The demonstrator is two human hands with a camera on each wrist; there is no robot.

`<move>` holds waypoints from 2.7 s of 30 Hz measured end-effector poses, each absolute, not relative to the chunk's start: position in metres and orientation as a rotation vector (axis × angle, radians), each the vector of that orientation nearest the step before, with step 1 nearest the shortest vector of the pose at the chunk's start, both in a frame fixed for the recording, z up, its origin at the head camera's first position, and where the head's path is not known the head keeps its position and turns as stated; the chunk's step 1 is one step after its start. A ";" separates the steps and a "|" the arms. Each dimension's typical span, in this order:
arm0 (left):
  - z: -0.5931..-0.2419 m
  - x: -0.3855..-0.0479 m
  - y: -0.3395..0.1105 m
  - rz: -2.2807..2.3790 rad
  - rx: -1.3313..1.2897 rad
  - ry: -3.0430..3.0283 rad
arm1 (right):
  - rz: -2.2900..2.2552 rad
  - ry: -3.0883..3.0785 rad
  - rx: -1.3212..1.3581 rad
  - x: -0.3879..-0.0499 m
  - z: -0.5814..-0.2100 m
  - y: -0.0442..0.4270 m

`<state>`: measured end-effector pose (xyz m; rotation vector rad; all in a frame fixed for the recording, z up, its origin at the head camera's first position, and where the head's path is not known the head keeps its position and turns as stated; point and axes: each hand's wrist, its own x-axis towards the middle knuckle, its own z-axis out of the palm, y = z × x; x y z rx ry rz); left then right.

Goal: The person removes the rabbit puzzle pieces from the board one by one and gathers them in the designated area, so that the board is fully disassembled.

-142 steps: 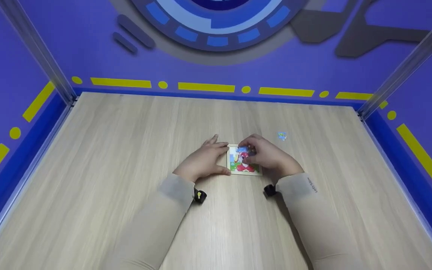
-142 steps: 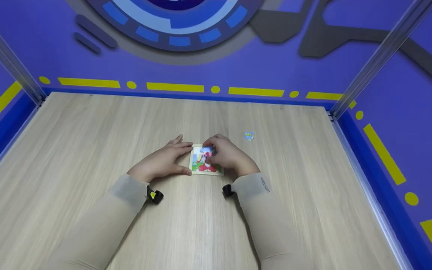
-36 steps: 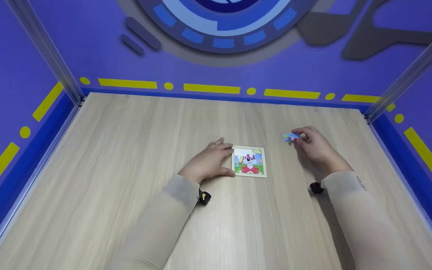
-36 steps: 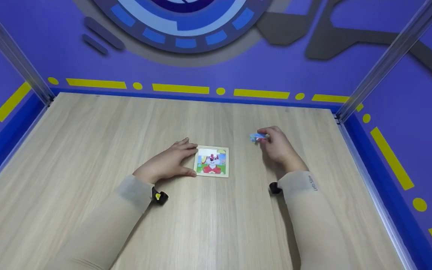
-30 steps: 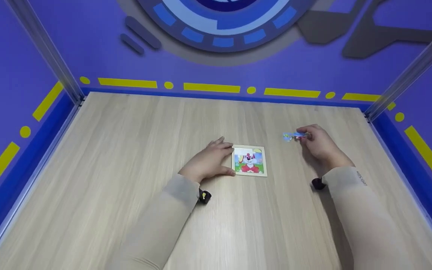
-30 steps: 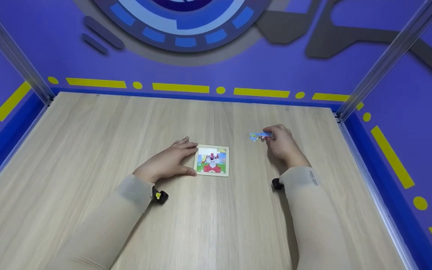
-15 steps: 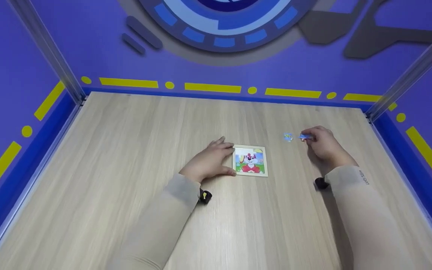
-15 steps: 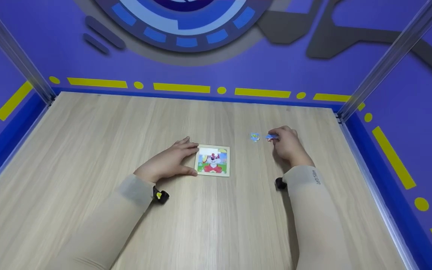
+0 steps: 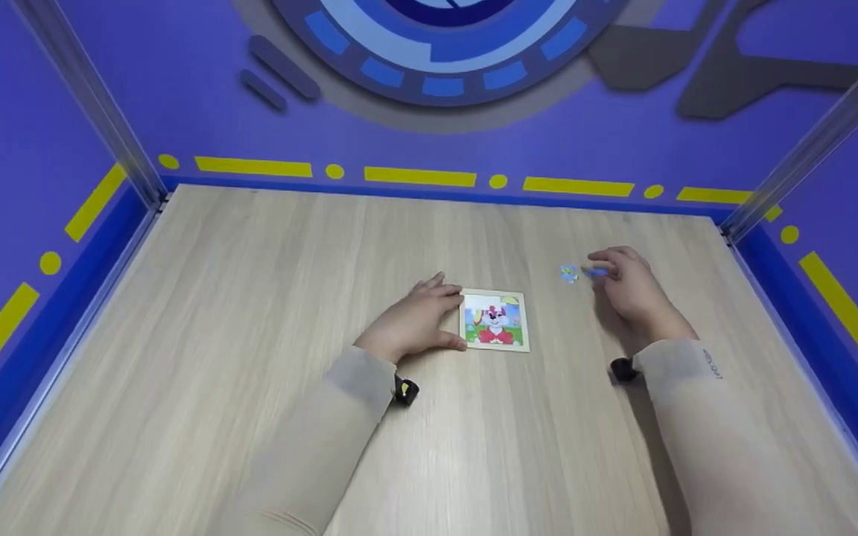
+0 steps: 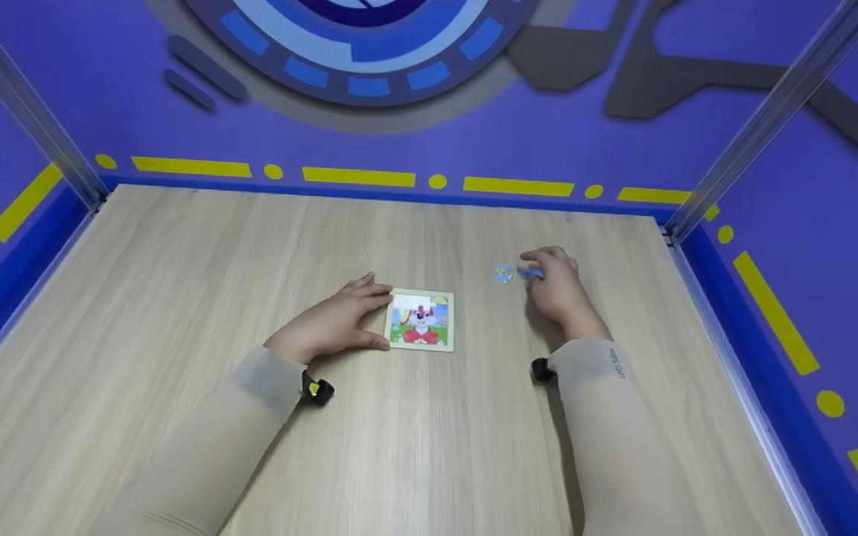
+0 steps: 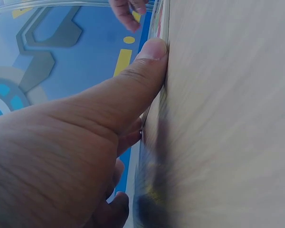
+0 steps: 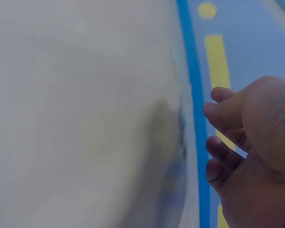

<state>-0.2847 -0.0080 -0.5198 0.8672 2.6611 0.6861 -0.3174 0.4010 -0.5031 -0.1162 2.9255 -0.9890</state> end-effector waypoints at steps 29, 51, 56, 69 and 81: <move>-0.518 -0.283 -0.008 0.669 0.893 2.673 | -1.089 2.789 -0.472 -0.277 -0.523 0.286; -0.519 -0.283 -0.008 0.689 0.862 2.668 | -1.027 2.813 -0.440 -0.274 -0.525 0.280; -0.520 -0.283 -0.008 0.692 0.859 2.674 | -1.111 2.779 -0.347 -0.275 -0.524 0.278; -0.517 -0.283 -0.007 0.694 0.843 2.667 | -1.005 2.870 -0.384 -0.278 -0.526 0.285; -0.517 -0.283 -0.007 0.684 0.863 2.663 | -1.021 2.882 -0.421 -0.278 -0.529 0.288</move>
